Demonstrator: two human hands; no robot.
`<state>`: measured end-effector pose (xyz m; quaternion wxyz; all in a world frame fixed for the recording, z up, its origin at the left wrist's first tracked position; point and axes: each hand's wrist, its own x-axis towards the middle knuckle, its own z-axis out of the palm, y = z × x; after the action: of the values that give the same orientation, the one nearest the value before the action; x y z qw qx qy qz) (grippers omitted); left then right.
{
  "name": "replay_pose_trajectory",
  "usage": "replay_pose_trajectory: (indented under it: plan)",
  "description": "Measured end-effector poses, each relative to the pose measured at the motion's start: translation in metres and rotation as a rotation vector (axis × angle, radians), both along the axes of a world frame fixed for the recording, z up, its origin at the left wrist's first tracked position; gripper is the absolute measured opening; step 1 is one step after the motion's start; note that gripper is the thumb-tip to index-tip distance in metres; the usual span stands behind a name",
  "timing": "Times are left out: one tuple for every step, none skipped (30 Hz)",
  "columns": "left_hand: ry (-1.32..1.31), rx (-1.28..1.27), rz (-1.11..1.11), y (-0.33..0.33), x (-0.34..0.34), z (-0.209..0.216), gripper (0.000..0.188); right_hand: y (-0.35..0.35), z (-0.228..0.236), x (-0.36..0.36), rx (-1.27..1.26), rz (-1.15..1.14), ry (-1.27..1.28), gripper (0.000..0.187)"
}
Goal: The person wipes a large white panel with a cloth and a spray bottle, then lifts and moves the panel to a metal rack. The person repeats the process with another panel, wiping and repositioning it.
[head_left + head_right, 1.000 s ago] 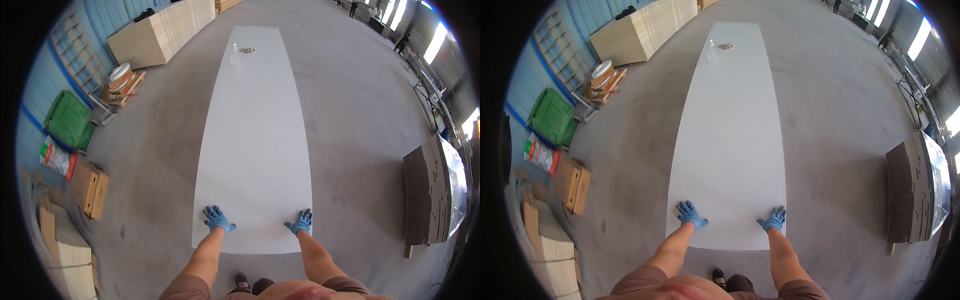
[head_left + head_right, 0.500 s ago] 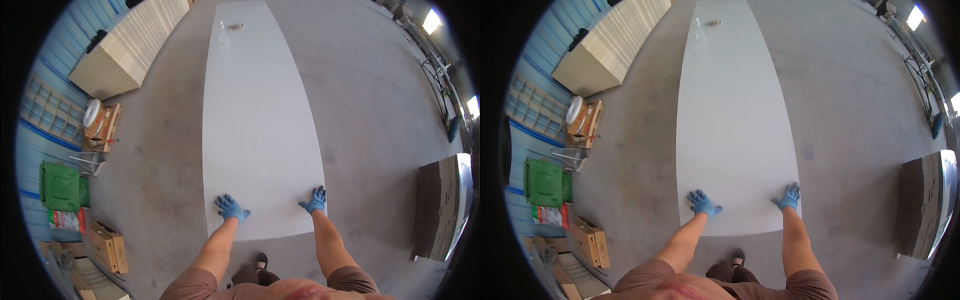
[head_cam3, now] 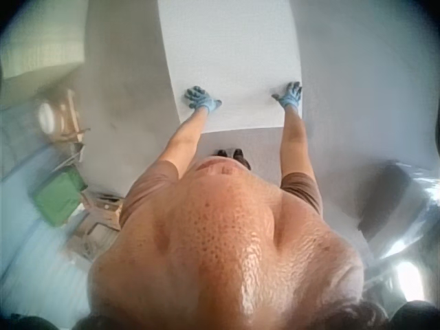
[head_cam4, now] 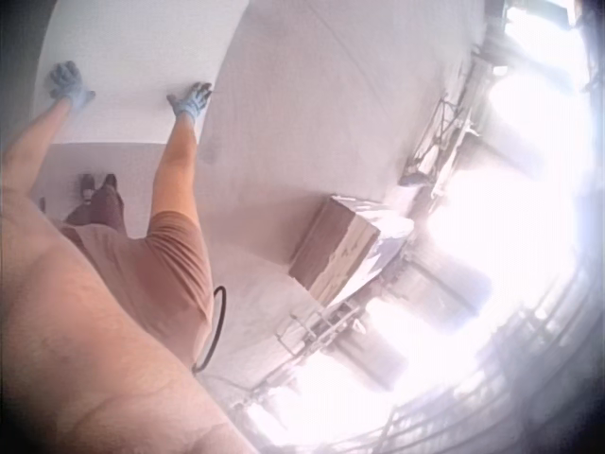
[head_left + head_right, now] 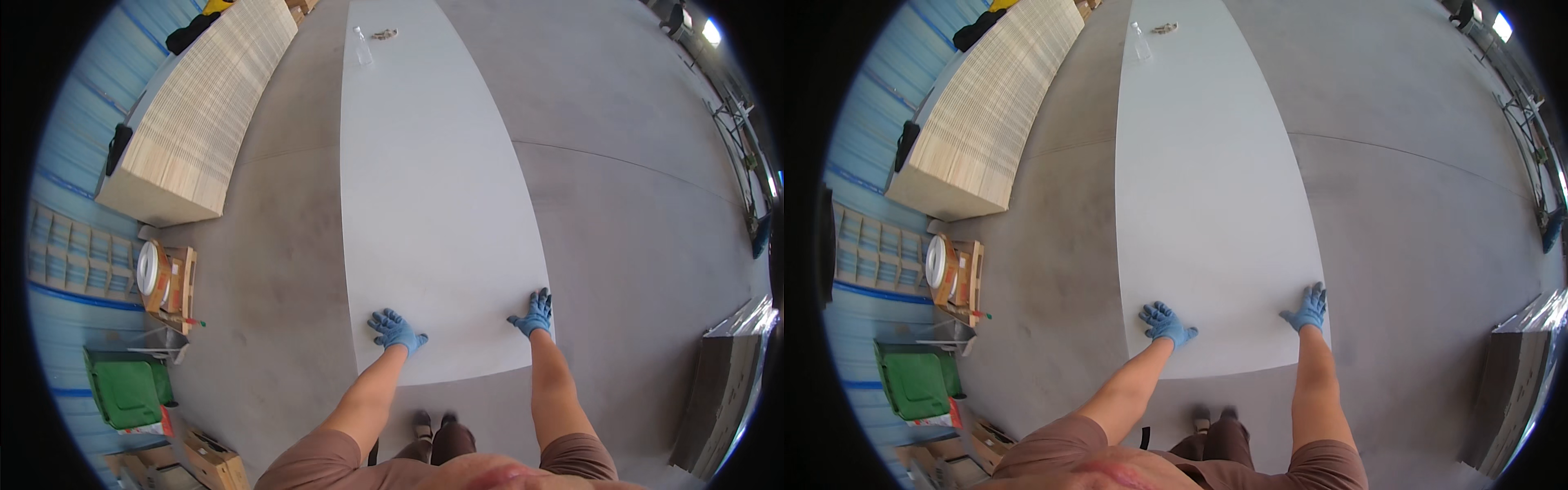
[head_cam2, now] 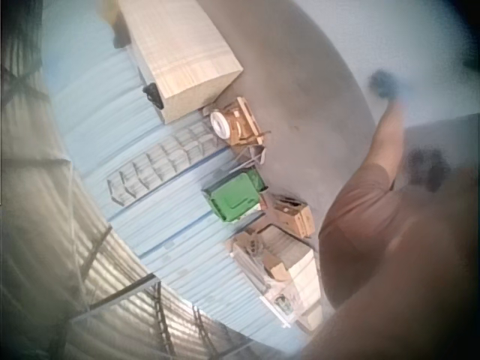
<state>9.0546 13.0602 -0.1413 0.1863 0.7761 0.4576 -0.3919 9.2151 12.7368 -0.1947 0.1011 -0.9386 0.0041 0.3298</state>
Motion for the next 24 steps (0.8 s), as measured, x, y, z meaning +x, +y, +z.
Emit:
replay_pose_trajectory:
  plan:
    - [0.018, 0.024, -0.010, 0.020, 0.037, 0.003, 0.146, 0.018, 0.005, 0.039, 0.012, 0.003, -0.004, 0.129]
    - [0.025, 0.016, -0.011, 0.039, 0.076, 0.007, 0.147, 0.034, 0.013, 0.078, 0.015, 0.002, -0.026, 0.129]
    - [0.024, 0.022, -0.012, 0.060, 0.120, 0.012, 0.147, 0.054, 0.022, 0.118, 0.021, -0.003, -0.028, 0.129]
    - [0.026, 0.015, -0.024, 0.079, 0.162, 0.020, 0.147, 0.073, 0.035, 0.161, -0.009, 0.011, -0.014, 0.128]
    - [0.027, 0.023, -0.032, 0.101, 0.206, 0.030, 0.148, 0.096, 0.048, 0.206, -0.005, 0.019, -0.017, 0.128]
    - [0.014, 0.035, -0.036, 0.122, 0.249, 0.042, 0.148, 0.121, 0.064, 0.253, 0.025, 0.018, -0.027, 0.128]
    - [0.036, 0.009, -0.022, 0.144, 0.295, 0.055, 0.148, 0.149, 0.077, 0.304, -0.063, 0.028, 0.035, 0.127]
    - [0.035, 0.000, -0.013, 0.170, 0.343, 0.069, 0.148, 0.177, 0.092, 0.352, -0.132, 0.038, 0.067, 0.127]
    - [0.084, -0.034, -0.002, 0.197, 0.390, 0.083, 0.148, 0.206, 0.104, 0.404, -0.067, 0.042, 0.000, 0.128]
    - [0.060, -0.015, -0.017, 0.224, 0.430, 0.097, 0.148, 0.232, 0.117, 0.448, -0.131, 0.041, 0.060, 0.128]
    - [0.051, -0.017, -0.015, 0.252, 0.479, 0.107, 0.148, 0.258, 0.127, 0.495, -0.051, 0.037, -0.014, 0.128]
    - [0.040, -0.022, -0.009, 0.278, 0.521, 0.114, 0.148, 0.277, 0.134, 0.531, -0.040, 0.034, -0.025, 0.128]
    - [0.044, -0.034, -0.018, 0.304, 0.559, 0.120, 0.148, 0.296, 0.141, 0.566, 0.036, 0.041, -0.074, 0.128]
    - [0.034, -0.043, -0.020, 0.321, 0.589, 0.122, 0.148, 0.307, 0.145, 0.593, -0.033, 0.043, -0.024, 0.127]
    - [-0.028, -0.002, -0.029, 0.331, 0.612, 0.122, 0.148, 0.321, 0.148, 0.618, -0.055, 0.040, -0.004, 0.127]
    - [0.039, -0.044, -0.020, 0.321, 0.616, 0.122, 0.148, 0.325, 0.151, 0.636, -0.114, 0.049, 0.048, 0.127]
    - [0.050, -0.041, -0.011, 0.334, 0.643, 0.117, 0.148, 0.342, 0.149, 0.662, -0.112, 0.053, 0.044, 0.127]
    - [0.091, -0.063, 0.003, 0.348, 0.675, 0.115, 0.148, 0.355, 0.150, 0.691, -0.045, 0.064, -0.009, 0.127]
    - [0.035, -0.032, 0.010, 0.368, 0.709, 0.108, 0.148, 0.376, 0.145, 0.723, -0.011, 0.067, -0.031, 0.127]
    - [0.021, -0.030, 0.017, 0.395, 0.751, 0.105, 0.148, 0.399, 0.143, 0.762, -0.027, 0.063, -0.002, 0.127]
    - [-0.028, 0.006, 0.020, 0.424, 0.794, 0.103, 0.147, 0.426, 0.138, 0.805, 0.038, 0.067, -0.059, 0.132]
    - [-0.008, -0.021, 0.015, 0.459, 0.850, 0.100, 0.147, 0.457, 0.135, 0.853, 0.008, 0.072, -0.020, 0.133]
    - [-0.013, -0.020, 0.016, 0.486, 0.892, 0.103, 0.147, 0.486, 0.132, 0.901, -0.053, 0.081, 0.004, 0.133]
    - [0.034, -0.044, 0.024, 0.510, 0.930, 0.105, 0.147, 0.515, 0.130, 0.946, -0.084, 0.077, 0.041, 0.133]
